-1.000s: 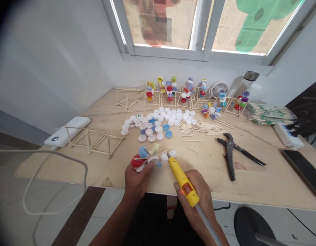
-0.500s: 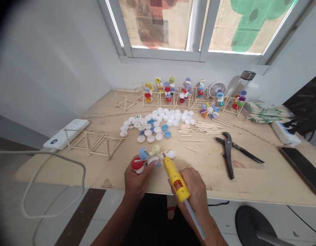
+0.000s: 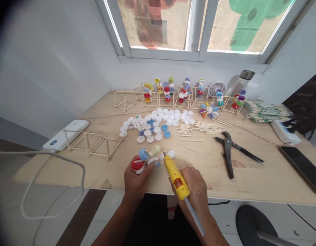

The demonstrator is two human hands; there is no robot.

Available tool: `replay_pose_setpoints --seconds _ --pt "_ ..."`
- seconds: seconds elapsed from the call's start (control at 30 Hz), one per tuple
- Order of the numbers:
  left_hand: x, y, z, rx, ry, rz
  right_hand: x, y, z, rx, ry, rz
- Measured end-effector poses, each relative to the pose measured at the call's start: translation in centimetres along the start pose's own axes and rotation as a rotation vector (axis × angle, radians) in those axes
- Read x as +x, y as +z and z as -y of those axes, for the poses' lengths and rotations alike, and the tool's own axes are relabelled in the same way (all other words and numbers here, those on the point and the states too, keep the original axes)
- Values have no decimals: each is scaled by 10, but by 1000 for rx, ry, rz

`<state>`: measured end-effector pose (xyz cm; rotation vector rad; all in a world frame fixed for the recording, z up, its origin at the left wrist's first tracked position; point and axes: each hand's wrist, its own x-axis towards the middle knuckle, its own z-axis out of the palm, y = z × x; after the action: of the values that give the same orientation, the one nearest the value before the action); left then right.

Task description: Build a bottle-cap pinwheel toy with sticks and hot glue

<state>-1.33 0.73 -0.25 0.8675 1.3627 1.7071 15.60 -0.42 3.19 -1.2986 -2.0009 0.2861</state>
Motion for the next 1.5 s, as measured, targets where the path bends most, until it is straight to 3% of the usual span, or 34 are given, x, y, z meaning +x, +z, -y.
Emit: replay_pose_setpoints --seconds 0.27,0.6,1.27,1.5 --pt "2 -3 4 25 -14 38 -1 0 -1 -17 -14 -6" --pt "-2 3 -5 -22 -22 -10 -2 -2 -2 -18 -2 4" --pt "3 -5 8 -8 -10 22 0 -2 -16 -129 -95 -17" --pt "2 -3 7 -54 -1 19 0 -4 -7 -68 -72 -21"
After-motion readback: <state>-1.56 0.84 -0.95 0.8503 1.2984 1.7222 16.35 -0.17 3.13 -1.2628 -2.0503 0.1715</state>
